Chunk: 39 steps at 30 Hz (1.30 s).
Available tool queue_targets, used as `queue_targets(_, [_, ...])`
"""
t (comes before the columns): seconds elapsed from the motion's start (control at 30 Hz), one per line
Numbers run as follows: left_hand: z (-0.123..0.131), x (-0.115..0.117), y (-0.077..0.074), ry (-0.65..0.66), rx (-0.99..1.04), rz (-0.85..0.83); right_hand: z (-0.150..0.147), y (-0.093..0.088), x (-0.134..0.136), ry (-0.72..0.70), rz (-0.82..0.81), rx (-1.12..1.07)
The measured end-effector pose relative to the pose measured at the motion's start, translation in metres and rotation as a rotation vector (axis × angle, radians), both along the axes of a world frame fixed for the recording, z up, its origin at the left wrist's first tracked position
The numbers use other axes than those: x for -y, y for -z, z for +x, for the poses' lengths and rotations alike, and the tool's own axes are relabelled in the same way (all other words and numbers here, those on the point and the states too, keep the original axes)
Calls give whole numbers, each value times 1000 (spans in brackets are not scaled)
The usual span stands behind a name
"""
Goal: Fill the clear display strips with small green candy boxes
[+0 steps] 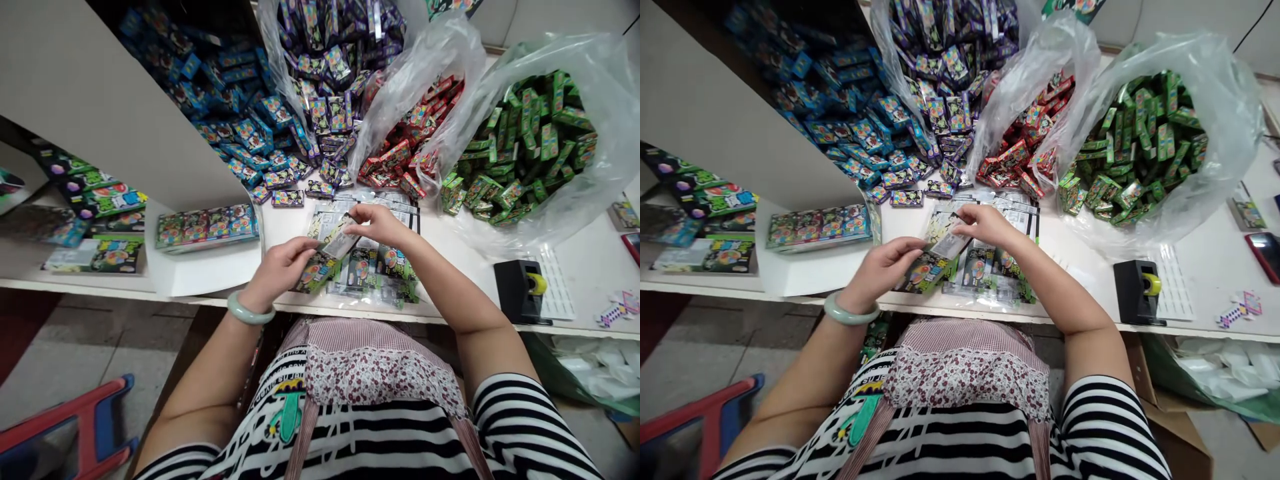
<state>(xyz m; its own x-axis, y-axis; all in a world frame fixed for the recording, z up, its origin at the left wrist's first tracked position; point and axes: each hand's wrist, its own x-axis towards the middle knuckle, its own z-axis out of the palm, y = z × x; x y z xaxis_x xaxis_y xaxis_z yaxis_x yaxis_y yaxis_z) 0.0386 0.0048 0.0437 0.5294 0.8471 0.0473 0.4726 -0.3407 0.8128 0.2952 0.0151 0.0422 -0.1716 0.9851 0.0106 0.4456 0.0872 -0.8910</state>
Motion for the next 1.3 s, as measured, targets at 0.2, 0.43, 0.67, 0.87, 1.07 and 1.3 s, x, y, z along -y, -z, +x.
queue_targets(0.2, [-20, 0, -17, 66, -117, 231, -13, -21, 8, -238, -154, -313])
queue_targets(0.43, [-4, 6, -10, 43, -224, 509, -21, -25, 16, -143, -206, -483])
queue_targets(0.67, [-8, -1, 3, 10, -185, 440, -31, -27, 23, -53, -41, -224])
queue_targets(0.87, [-11, 0, -1, -248, 200, 162, -42, -17, 50, 204, 127, -33])
queue_targets(1.07, [10, 6, 12, -173, 593, -453, -41, 13, 48, 172, -215, -588])
queue_targets(1.3, [-1, 30, 39, -70, 466, -515, -32, 18, 60, 264, -326, -643])
